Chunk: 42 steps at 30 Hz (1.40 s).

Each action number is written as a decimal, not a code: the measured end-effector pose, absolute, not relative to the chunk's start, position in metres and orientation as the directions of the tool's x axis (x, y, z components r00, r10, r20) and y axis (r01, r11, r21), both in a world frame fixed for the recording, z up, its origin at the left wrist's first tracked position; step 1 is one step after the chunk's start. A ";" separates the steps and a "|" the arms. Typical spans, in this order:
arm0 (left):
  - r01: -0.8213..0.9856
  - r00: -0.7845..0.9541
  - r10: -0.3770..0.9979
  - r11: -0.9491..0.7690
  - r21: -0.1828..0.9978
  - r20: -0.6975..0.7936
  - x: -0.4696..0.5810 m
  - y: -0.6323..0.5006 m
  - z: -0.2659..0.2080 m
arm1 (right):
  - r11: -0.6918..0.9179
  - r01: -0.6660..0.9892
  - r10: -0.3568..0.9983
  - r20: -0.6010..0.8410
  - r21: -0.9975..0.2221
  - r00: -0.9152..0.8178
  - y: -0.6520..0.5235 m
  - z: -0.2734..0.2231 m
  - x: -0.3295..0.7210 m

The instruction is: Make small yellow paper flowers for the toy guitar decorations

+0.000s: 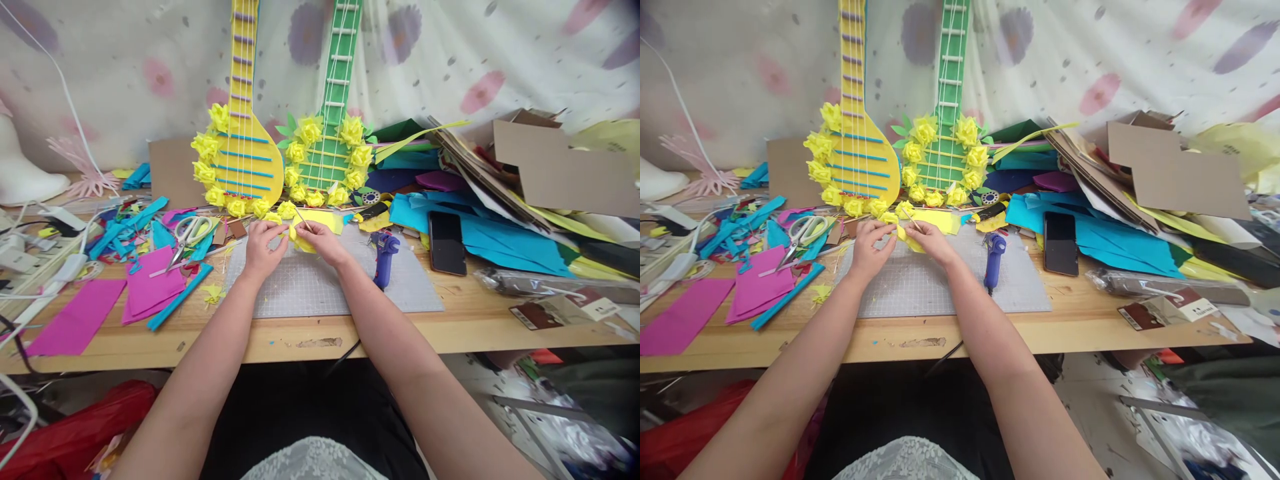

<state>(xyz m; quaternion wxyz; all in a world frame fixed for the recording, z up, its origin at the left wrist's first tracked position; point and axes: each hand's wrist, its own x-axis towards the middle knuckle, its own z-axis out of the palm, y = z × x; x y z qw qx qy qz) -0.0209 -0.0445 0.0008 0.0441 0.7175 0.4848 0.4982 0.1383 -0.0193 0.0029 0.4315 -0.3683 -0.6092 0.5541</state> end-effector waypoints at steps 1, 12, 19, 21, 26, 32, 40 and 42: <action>0.642 0.036 0.738 -0.533 0.550 0.673 -0.021 -0.045 0.001 | 0.107 -0.034 0.926 0.112 -0.994 -0.361 -0.019 0.003 0.138; 0.604 0.030 0.738 -0.551 0.576 0.674 -0.018 -0.043 0.000 | 0.065 -0.073 0.906 0.090 -0.995 -0.413 -0.021 0.004 0.135; 0.632 -0.030 0.750 -0.498 0.594 0.661 -0.013 -0.043 -0.003 | 0.252 0.107 0.929 0.209 -0.962 -0.306 -0.024 0.006 0.132; 0.637 -0.116 0.737 -0.459 0.619 0.666 -0.012 -0.042 -0.004 | 0.336 0.256 0.928 0.273 -0.906 -0.254 -0.026 0.007 0.130; 0.648 -0.228 0.707 -0.404 0.646 0.670 -0.014 -0.040 -0.007 | 0.470 0.565 0.882 0.388 -0.678 -0.268 -0.031 0.006 0.124; 0.648 -0.222 0.715 -0.400 0.648 0.663 -0.014 -0.039 -0.008 | 0.493 0.621 0.864 0.428 -0.609 -0.266 -0.030 0.004 0.124; 0.659 -0.228 0.709 -0.393 0.641 0.668 -0.014 -0.039 -0.011 | 0.448 0.681 0.883 0.405 -0.579 -0.237 -0.031 0.005 0.126; 0.659 -0.241 0.705 -0.386 0.645 0.668 -0.014 -0.039 -0.011 | 0.442 0.700 0.885 0.402 -0.561 -0.236 -0.032 0.007 0.126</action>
